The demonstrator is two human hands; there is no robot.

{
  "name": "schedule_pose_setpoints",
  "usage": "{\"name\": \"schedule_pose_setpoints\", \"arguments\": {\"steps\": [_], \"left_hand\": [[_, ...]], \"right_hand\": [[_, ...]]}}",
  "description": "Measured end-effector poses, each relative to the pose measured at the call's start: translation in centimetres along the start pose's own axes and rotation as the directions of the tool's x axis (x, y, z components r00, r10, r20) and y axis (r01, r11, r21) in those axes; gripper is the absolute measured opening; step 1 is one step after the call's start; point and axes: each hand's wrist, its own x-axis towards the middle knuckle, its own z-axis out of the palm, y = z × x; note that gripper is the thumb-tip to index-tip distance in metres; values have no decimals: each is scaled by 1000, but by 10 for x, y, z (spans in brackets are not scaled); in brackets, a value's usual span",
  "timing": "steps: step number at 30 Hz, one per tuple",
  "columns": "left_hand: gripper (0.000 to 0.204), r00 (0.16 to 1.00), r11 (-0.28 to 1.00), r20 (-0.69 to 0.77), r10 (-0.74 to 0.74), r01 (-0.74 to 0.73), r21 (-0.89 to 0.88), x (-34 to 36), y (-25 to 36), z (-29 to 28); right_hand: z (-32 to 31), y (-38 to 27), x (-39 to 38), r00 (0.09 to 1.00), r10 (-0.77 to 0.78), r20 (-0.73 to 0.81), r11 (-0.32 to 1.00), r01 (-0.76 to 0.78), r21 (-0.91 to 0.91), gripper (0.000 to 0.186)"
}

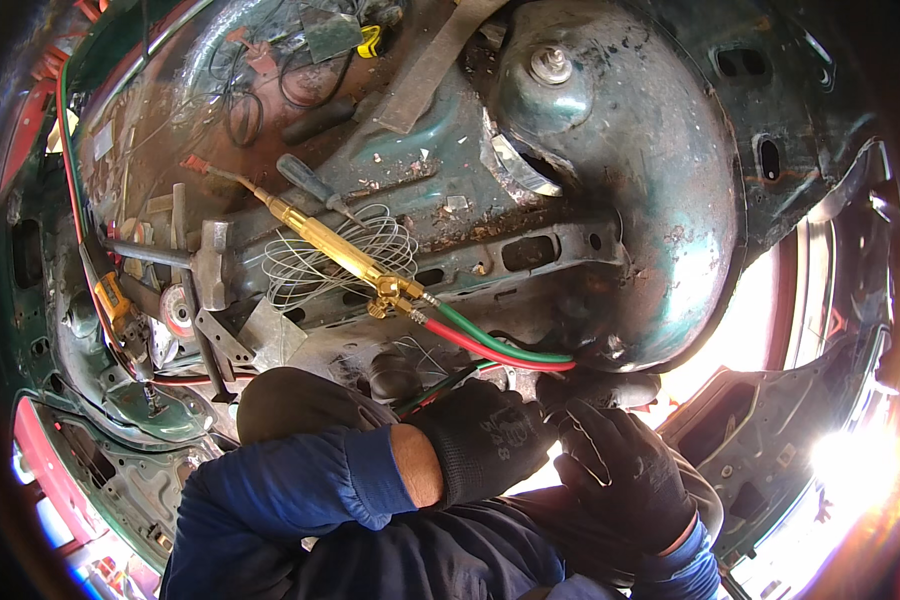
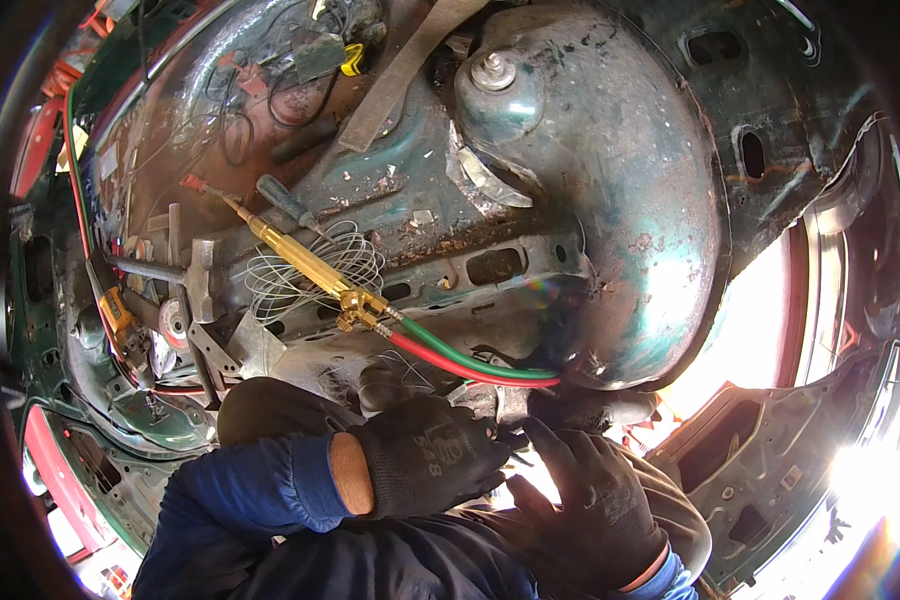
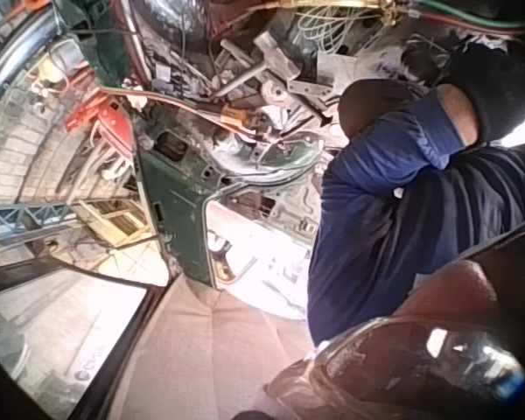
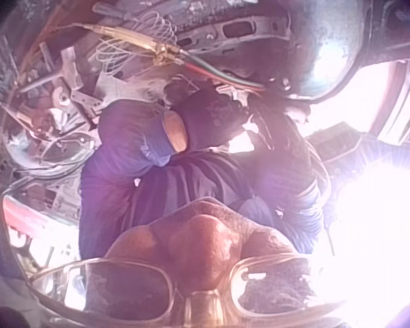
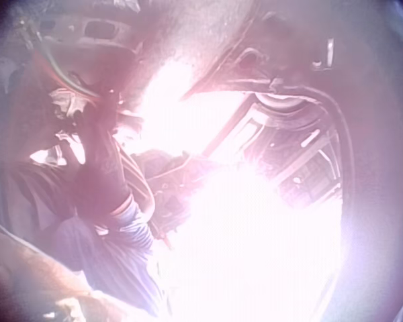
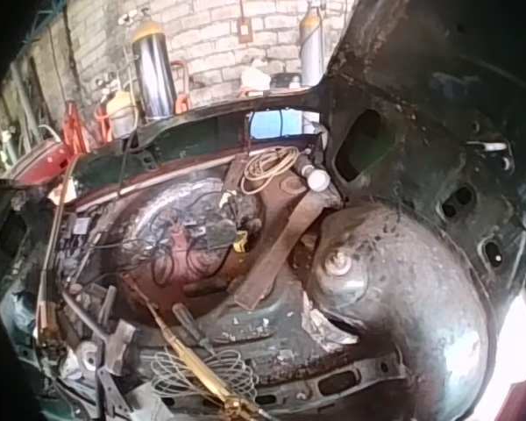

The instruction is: The person works inside a car's wheel well, using pliers to trim a metal patch and repeatedly fitting it into a damaged area of the inner fender. They adjust the patch and reposition their hands to align the repair piece with the surrounding bodywork.

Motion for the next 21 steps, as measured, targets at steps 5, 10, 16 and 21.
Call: {"name": "schedule_pose_setpoints", "arguments": {"steps": [5,10,16,21], "left_hand": [[49,1000,1000,-19,-1,2,12,0,1,1],[43,1000,998,-12,13,-12,57,2,3,-6],[37,993,998,-108,55,-51,40,0,0,4],[31,990,996,-124,63,-55,69,3,0,4]], "right_hand": [[-6,2,1,995,-99,-24,995,99,-19,35],[-1,4,-1,998,-48,-34,999,49,17,35],[-4,2,0,994,-95,-56,995,95,-2,34],[-13,-1,-1,1000,21,9,993,-22,113,51]]}}
